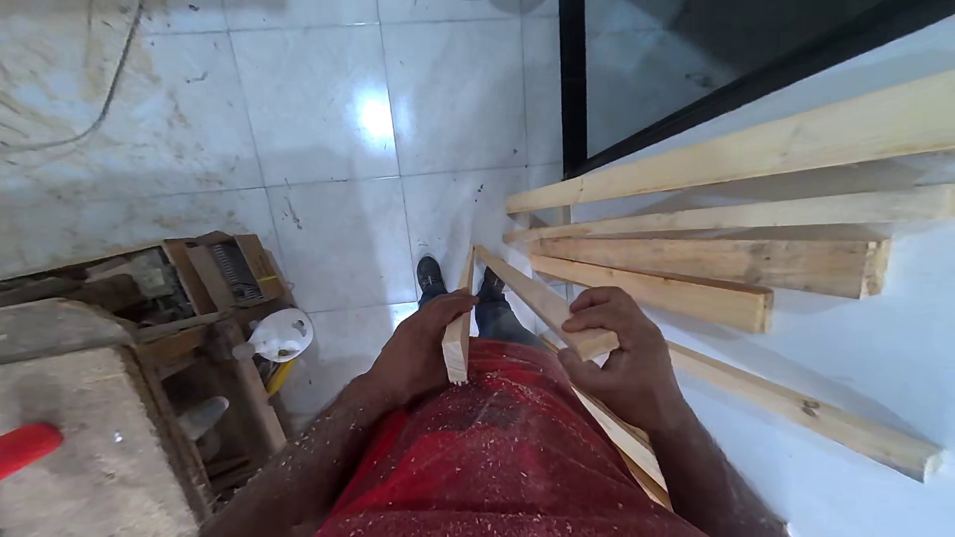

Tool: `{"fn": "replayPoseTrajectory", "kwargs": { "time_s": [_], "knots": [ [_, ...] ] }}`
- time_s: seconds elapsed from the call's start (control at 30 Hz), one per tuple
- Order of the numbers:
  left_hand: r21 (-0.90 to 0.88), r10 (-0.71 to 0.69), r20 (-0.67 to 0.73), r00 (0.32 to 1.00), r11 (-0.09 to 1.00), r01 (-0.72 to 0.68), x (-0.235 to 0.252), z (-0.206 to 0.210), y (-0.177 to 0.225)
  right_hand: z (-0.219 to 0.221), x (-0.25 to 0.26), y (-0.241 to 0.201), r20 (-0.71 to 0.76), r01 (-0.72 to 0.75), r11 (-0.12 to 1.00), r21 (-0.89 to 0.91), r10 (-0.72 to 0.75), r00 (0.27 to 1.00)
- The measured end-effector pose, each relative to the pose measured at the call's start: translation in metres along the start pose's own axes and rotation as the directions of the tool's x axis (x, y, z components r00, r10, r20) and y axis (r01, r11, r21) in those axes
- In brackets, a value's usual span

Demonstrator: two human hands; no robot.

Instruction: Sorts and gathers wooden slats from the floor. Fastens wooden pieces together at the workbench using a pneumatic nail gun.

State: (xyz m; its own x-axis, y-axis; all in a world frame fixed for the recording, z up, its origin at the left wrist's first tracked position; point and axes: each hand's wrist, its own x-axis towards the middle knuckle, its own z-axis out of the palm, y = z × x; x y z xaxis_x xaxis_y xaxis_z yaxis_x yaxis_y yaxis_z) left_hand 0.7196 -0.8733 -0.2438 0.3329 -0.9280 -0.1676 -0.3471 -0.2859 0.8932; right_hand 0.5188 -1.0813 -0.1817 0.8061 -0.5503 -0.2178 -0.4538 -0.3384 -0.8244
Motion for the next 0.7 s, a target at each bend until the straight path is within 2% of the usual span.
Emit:
{"fn": "replayPoseTrajectory", "kwargs": {
  "time_s": [0.07,0.23,0.33,0.4,0.57,0.7],
  "knots": [
    [-0.015,0.025,-0.020,0.999,1.000,-0.025,-0.001,-0.004,-0.002,0.001,0.000,0.001,0.048,0.070,0.997,-0.022,-0.069,0.996],
    [0.014,0.067,0.005,0.998,0.998,-0.067,-0.004,0.000,0.000,0.016,0.006,-0.004,-0.068,0.215,0.971,-0.101,-0.222,0.973],
    [0.099,0.126,0.045,0.991,0.987,-0.130,-0.002,0.011,0.004,0.021,0.010,-0.020,0.038,0.264,0.933,-0.243,-0.263,0.964],
    [0.140,0.163,0.029,0.986,0.976,-0.165,-0.001,0.018,0.005,0.021,0.008,-0.028,0.129,0.353,0.888,-0.294,-0.329,0.935],
    [0.158,0.157,-0.012,0.988,0.976,-0.153,0.000,0.021,0.006,0.015,0.000,-0.037,0.233,0.429,0.857,-0.284,-0.372,0.898],
    [0.149,0.180,0.042,0.983,0.972,-0.184,0.005,0.022,0.010,0.021,0.006,-0.038,0.261,0.476,0.838,-0.268,-0.413,0.873]
  ]
}}
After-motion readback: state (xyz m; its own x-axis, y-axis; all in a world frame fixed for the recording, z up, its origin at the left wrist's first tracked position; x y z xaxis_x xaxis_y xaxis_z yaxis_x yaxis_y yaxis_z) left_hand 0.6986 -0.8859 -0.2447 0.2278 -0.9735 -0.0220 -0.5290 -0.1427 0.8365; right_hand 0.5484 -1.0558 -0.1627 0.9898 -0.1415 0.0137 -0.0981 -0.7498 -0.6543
